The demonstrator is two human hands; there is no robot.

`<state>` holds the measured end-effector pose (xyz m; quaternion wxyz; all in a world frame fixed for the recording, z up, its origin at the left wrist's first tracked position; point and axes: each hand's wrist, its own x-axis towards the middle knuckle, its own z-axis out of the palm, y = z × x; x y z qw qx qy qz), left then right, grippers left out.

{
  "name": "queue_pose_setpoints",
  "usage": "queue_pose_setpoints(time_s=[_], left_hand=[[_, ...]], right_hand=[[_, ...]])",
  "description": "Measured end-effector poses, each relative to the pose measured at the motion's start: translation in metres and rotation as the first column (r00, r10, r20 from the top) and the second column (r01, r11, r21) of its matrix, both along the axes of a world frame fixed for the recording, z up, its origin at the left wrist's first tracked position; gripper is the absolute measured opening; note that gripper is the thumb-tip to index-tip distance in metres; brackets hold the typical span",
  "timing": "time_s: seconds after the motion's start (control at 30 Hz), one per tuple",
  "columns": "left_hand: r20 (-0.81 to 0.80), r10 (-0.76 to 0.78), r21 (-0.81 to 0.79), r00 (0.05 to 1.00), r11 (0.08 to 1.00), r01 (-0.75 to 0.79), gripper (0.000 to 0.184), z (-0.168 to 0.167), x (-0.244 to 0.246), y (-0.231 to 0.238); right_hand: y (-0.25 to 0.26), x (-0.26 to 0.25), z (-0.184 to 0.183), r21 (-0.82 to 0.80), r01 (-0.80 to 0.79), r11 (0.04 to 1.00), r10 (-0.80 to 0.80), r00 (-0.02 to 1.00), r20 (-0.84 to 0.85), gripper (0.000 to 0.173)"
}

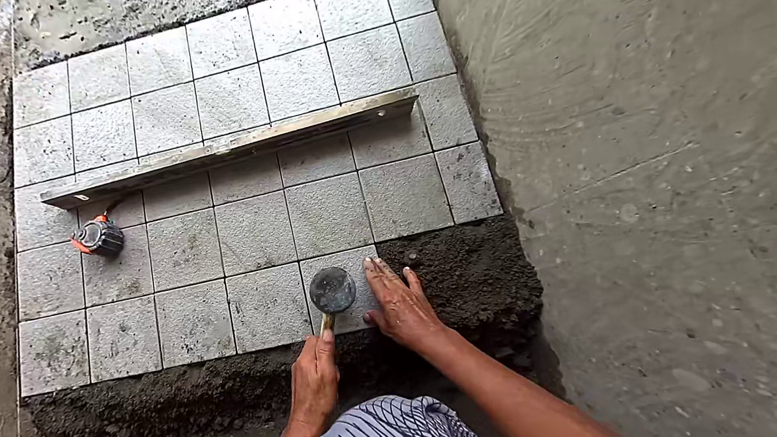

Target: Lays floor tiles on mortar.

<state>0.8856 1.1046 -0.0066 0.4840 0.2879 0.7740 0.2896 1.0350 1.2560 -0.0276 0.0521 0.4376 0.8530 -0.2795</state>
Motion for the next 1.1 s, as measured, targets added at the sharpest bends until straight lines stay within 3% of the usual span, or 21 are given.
queue_pose_setpoints(time_s=[0.17, 0.3, 0.4, 0.53, 0.7, 0.9, 1.03, 1.1], left_hand=[[-0.028, -0.082, -0.08, 0.996, 0.994, 0.079, 0.06, 0.001, 0.0, -0.001], [-0.123, -0.139, 0.034, 0.983, 0.989, 0.145, 0.063, 0.0, 0.002, -0.009], [-0.062, -0.208, -0.085, 0.976, 0.976, 0.203, 0.066, -0.004, -0.005, 0.001], [-0.1, -0.191, -0.024, 0.976, 0.982, 0.19, 0.064, 0.0, 0.004, 0.001], [-0.027, -0.196, -0.118, 0.98, 0.974, 0.191, 0.065, 0.014, 0.007, 0.008], [-0.009, -0.212, -0.134, 0.977, 0.969, 0.209, 0.062, 0.009, 0.005, 0.008], [-0.048, -0.224, -0.05, 0.973, 0.974, 0.221, 0.063, 0.001, -0.002, -0.001], [-0.027, -0.237, -0.102, 0.971, 0.967, 0.233, 0.063, -0.002, -0.011, -0.002]], right_hand=[[0.011, 0.014, -0.005, 0.001, -0.09, 0.996, 0.09, 0.996, -0.019, 0.081], [0.02, 0.023, -0.009, -0.017, -0.141, 0.99, 0.14, 0.989, -0.045, 0.077], [0.019, 0.025, -0.015, 0.003, -0.118, 0.993, 0.118, 0.988, -0.104, 0.076], [0.022, 0.026, -0.018, 0.023, -0.117, 0.993, 0.119, 0.987, -0.104, 0.076], [0.022, 0.024, -0.02, 0.056, -0.136, 0.989, 0.143, 0.979, -0.149, 0.067], [0.031, 0.028, -0.016, 0.06, -0.171, 0.983, 0.176, 0.979, -0.1, 0.075], [0.029, 0.035, -0.02, 0.105, -0.151, 0.983, 0.165, 0.976, -0.141, 0.075], [0.018, 0.037, -0.018, 0.114, -0.163, 0.98, 0.178, 0.974, -0.14, 0.075]])
